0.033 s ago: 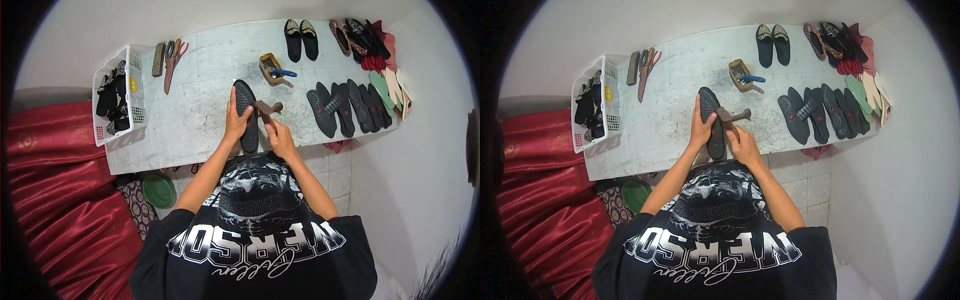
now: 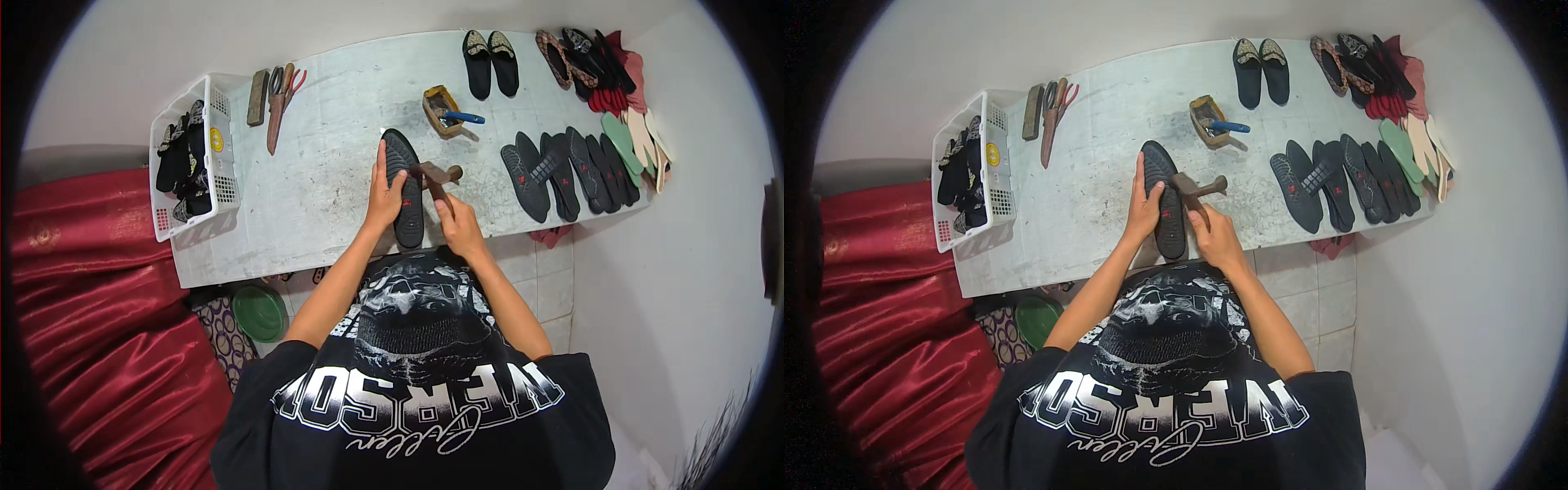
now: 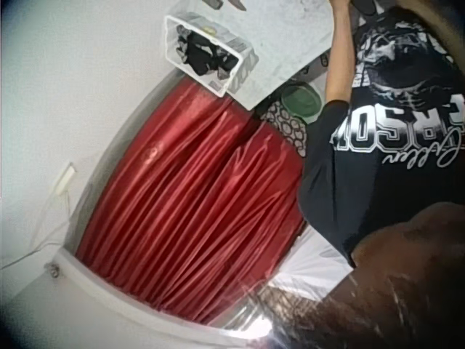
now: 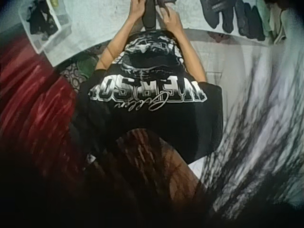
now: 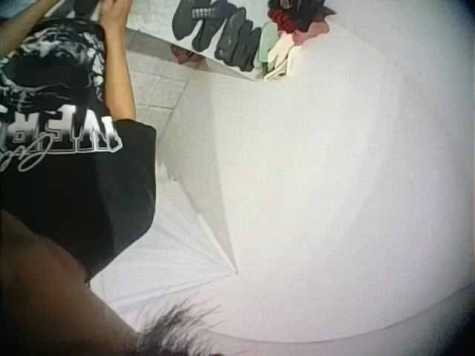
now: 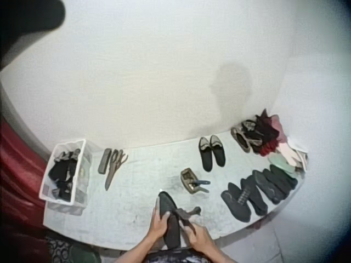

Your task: Applying glue to a shoe sole and attaching it to the shoe upper using a hammer.

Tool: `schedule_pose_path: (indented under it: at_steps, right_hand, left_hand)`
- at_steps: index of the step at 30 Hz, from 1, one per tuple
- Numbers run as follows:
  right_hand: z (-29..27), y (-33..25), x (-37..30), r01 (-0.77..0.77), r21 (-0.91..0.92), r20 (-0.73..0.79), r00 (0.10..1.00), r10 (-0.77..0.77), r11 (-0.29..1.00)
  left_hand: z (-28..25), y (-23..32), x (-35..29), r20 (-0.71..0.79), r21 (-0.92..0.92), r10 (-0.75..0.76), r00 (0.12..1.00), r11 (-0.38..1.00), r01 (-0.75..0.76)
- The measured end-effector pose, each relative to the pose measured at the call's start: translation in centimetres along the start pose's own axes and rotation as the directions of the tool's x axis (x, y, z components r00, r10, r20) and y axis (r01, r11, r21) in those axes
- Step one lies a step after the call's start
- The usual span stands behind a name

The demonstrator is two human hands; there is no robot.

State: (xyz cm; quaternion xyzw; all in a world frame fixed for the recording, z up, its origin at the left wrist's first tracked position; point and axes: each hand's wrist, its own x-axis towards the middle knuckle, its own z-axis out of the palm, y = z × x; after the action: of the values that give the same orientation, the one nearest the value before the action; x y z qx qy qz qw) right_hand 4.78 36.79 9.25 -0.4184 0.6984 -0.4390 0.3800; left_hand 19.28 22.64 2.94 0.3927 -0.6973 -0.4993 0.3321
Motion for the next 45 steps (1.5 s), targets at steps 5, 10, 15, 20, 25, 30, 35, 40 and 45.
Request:
schedule_pose_path:
  at_steps: [5,10,15,20,25,30,35,40,45]
  right_hand:
    - [1.5,-0.3,-0.6,-0.137,0.042,-0.088,0.986,0.141,0.990]
    - [4.3,-1.0,-3.3,-0.055,-0.007,-0.248,0.967,0.052,0.998]
    - [7.6,-0.7,-5.8,0.019,0.092,-0.397,0.918,0.019,0.996]
    - [8.2,0.4,-6.7,-0.145,-0.012,-0.371,0.919,0.130,0.989]
    - [8.7,-0.8,-7.0,-0.142,0.008,-0.396,0.908,0.134,0.990]
    - [9.4,-1.2,-6.9,-0.049,0.137,-0.488,0.866,0.111,0.989]
    - [8.8,-1.7,-6.2,-0.203,0.019,-0.437,0.879,0.191,0.979]
    - [9.6,-1.9,-6.1,-0.082,0.106,-0.479,0.869,0.123,0.991]
    - [9.6,-2.6,-6.0,-0.136,0.047,-0.453,0.880,0.142,0.990]
  left_hand:
    - [-1.0,-1.6,1.0,0.110,0.043,0.089,0.990,0.995,-0.094]
    - [-1.5,-0.3,1.2,0.165,-0.184,-0.039,0.986,0.980,0.070]
    - [-1.2,-0.9,1.2,0.135,-0.096,0.046,0.990,0.995,-0.033]
    - [-1.0,-2.3,1.4,0.077,0.020,0.158,0.984,0.987,-0.160]
    - [-0.7,-1.4,1.1,0.049,0.034,0.179,0.983,0.983,-0.180]
    - [-0.3,-0.8,1.5,0.019,0.102,0.222,0.975,0.970,-0.222]
    - [-0.6,-0.5,1.9,0.020,0.030,0.195,0.981,0.980,-0.195]
    - [-0.5,-0.8,2.5,0.006,0.073,0.248,0.969,0.966,-0.248]
    - [-0.7,-0.4,4.0,0.025,0.082,0.220,0.975,0.972,-0.222]
